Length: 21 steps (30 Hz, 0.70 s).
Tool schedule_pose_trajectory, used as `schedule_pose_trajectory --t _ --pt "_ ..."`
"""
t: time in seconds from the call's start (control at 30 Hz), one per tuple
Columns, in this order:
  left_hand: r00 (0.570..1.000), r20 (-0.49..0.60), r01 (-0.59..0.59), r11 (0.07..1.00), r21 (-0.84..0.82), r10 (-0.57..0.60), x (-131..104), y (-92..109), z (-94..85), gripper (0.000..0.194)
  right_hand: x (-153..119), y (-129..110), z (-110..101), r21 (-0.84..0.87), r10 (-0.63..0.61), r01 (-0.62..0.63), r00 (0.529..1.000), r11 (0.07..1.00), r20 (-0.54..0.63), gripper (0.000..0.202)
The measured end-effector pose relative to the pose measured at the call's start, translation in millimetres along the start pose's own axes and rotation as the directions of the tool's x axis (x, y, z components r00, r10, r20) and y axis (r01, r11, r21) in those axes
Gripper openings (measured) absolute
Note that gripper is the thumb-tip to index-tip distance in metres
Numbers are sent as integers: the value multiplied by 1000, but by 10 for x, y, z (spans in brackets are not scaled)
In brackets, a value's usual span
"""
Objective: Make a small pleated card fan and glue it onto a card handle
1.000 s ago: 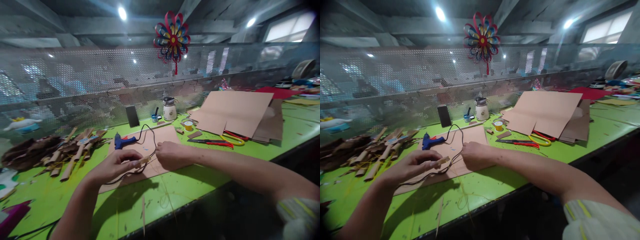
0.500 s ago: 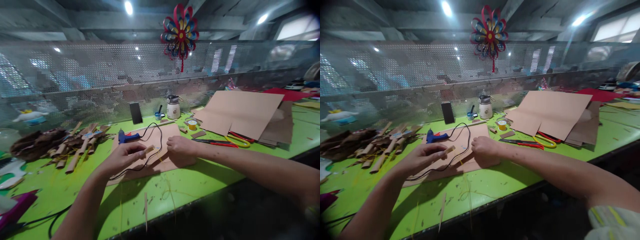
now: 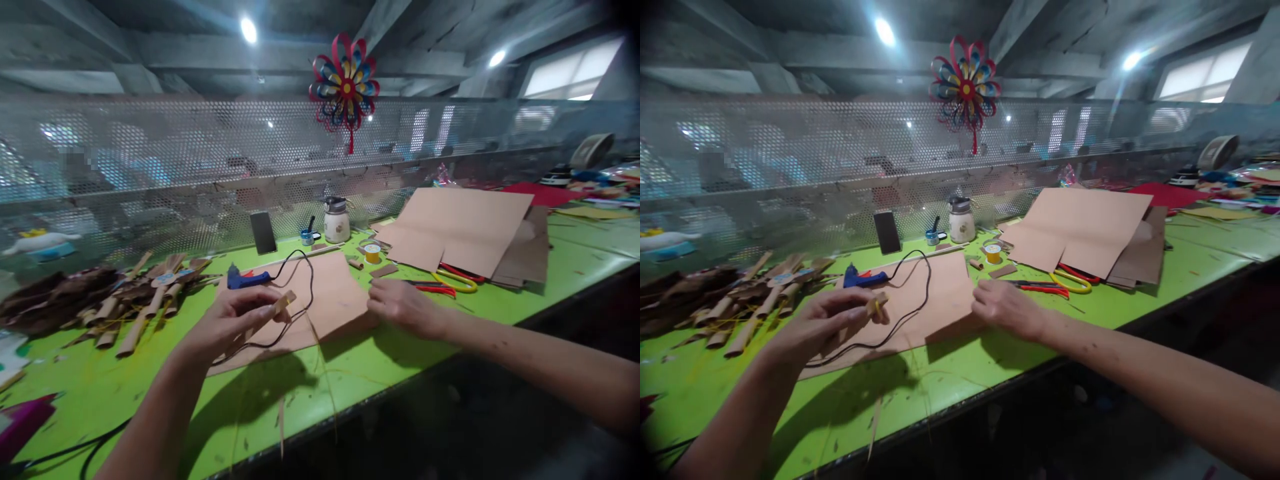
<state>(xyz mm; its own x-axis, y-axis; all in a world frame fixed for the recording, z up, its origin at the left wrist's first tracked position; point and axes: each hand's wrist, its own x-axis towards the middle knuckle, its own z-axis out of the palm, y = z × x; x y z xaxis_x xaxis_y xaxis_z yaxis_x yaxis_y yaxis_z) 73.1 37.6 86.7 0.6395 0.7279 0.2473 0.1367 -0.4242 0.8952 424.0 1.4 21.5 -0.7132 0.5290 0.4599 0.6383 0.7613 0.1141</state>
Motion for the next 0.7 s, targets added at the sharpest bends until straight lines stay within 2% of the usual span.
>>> schedule_pose_trajectory --t 0.03,0.13,0.2,0.27,0.33,0.4,0.47,0.53,0.6,0.7 --pt "995 81 -52 998 -42 55 -21 26 -2 25 -38 -66 76 61 7 -8 1000 998 17 35" --pt "940 284 -151 977 -154 190 -57 45 -7 23 -106 -243 218 277 50 -63 997 959 53 26" --pt "938 289 -151 975 -165 194 -49 16 10 22 -103 -334 186 427 133 -142 990 893 51 23" --pt "965 227 -107 987 -117 131 -21 -27 51 22 -37 -436 92 583 252 -234 966 778 52 33" --pt "985 159 -65 998 -27 69 15 -69 104 24 96 -588 20 743 338 -296 936 600 101 54" --pt "994 95 -55 994 97 45 47 -104 148 25 253 -788 23 870 317 -318 927 376 202 72" --pt "997 60 -56 979 196 45 70 -133 166 25 353 -987 74 926 254 -374 901 46 351 94" --pt "999 49 -35 967 252 24 87 -167 165 27 330 -1111 99 890 210 -449 865 -86 456 99" --pt "998 50 13 955 297 -30 108 -210 168 32 178 -1102 36 838 232 -534 806 -112 545 86" --pt "996 53 47 913 404 -75 162 -293 233 38 -145 -793 -213 766 366 -643 706 -27 606 62"
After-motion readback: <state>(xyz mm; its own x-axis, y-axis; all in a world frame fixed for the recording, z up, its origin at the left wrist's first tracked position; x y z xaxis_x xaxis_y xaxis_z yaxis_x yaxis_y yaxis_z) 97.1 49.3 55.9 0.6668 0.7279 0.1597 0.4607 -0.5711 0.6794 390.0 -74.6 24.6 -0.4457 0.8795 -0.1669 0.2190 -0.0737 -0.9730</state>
